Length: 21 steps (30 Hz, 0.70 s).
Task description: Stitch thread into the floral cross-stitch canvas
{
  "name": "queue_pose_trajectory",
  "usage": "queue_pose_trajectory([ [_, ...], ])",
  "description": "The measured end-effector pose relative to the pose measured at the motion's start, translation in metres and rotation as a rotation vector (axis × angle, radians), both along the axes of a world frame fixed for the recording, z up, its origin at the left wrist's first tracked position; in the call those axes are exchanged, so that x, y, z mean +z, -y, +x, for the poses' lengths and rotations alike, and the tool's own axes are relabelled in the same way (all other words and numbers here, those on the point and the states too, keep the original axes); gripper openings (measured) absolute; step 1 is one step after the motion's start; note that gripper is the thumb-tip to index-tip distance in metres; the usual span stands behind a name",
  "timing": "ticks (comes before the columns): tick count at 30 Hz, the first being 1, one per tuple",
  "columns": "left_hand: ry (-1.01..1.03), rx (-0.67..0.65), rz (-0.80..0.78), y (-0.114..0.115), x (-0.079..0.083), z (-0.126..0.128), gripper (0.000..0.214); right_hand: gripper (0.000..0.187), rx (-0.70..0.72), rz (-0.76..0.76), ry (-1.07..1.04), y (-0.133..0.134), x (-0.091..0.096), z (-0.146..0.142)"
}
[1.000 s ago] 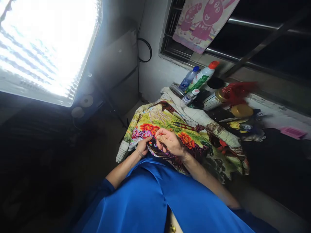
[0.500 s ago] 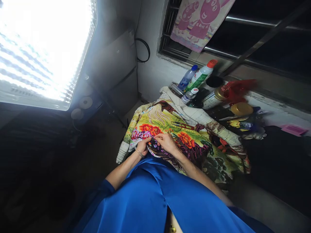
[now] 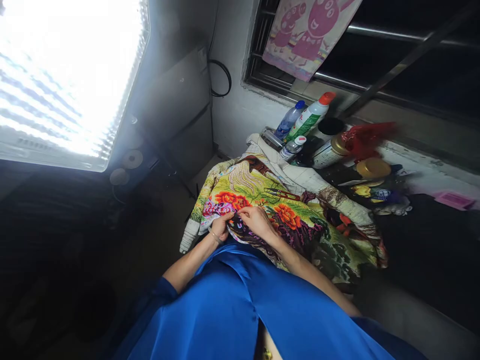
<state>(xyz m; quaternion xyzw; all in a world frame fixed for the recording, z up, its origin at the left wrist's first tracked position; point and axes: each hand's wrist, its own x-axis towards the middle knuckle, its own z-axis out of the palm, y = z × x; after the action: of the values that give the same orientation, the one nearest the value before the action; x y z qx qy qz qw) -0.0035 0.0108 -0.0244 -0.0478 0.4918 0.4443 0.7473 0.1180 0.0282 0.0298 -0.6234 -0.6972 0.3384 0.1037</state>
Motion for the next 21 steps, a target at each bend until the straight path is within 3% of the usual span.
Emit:
queue_pose_trajectory([
  [7, -0.001, -0.021, -0.016, -0.001, 0.003, -0.001, 0.019, 0.029, -0.019, 0.042, 0.218, 0.010, -0.001, -0.015],
  [15, -0.029, -0.003, 0.008, 0.000, -0.006, 0.000, 0.016, 0.028, -0.045, 0.048, 0.090, 0.008, -0.001, -0.010],
  [21, -0.028, -0.004, -0.003, -0.001, -0.001, 0.000, 0.017, 0.027, -0.058, 0.053, 0.080, 0.009, 0.000, -0.010],
])
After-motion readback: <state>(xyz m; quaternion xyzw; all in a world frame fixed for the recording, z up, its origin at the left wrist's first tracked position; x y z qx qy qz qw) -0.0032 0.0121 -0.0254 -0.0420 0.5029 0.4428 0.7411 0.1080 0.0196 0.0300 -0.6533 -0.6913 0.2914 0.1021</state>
